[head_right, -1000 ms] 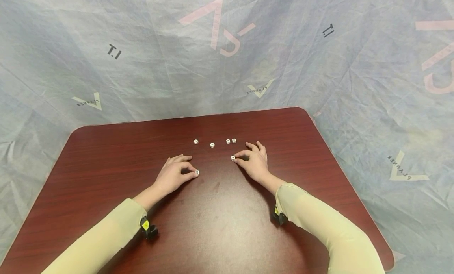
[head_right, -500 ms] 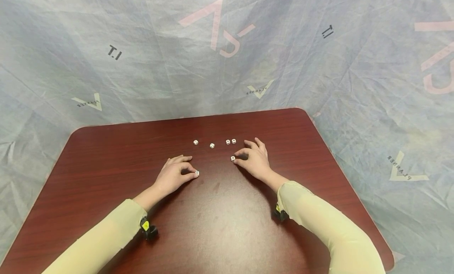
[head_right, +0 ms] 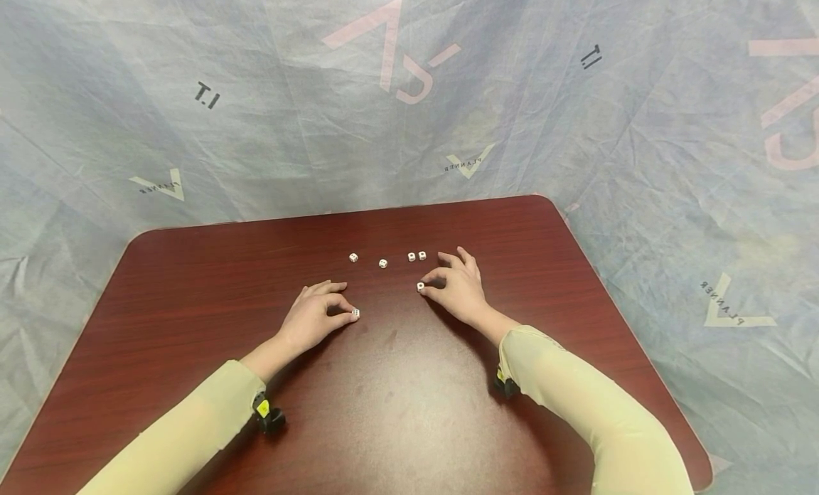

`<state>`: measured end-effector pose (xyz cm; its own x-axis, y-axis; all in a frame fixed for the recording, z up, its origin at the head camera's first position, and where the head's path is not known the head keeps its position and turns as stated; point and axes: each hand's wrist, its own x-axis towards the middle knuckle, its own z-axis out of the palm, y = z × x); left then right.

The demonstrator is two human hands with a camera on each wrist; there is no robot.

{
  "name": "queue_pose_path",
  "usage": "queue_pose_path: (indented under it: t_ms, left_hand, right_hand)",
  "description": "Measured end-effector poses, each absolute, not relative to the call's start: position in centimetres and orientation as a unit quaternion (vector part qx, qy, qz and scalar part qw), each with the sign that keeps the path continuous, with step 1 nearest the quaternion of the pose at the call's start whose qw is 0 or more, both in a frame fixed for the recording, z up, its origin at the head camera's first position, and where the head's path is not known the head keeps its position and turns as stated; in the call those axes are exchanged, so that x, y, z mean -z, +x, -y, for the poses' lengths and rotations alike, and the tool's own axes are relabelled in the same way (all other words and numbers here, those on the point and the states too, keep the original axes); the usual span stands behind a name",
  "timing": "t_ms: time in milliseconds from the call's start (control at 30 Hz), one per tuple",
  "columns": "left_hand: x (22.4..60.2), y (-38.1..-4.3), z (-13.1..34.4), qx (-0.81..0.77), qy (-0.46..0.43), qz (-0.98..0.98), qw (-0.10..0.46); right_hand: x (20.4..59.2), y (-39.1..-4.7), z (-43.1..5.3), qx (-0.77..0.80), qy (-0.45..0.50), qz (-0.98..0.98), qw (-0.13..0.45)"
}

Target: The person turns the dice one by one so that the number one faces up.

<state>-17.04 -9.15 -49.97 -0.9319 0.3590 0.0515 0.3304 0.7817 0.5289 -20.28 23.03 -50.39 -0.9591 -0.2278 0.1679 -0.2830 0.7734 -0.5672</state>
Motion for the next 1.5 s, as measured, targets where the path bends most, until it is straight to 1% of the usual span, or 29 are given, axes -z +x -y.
queue_pose_path:
  t_ms: [1233, 1367, 1500]
  left_hand:
    - [49.9, -17.0, 9.2, -0.278, 0.185, -0.942, 0.027]
    - [49.8, -17.0, 9.1, -0.277, 0.186, -0.942, 0.027]
    - [49.8, -16.9, 9.1, -0.273, 0.185, -0.944, 0.027]
  right_hand:
    - [50.1, -20.0, -23.0, -0.316, 0.146, 0.936, 0.050]
    - [49.5, -20.0, -23.3, -0.320, 0.143, 0.935, 0.058]
    - [48.6, -20.1, -23.7, -0.319, 0.143, 0.933, 0.080]
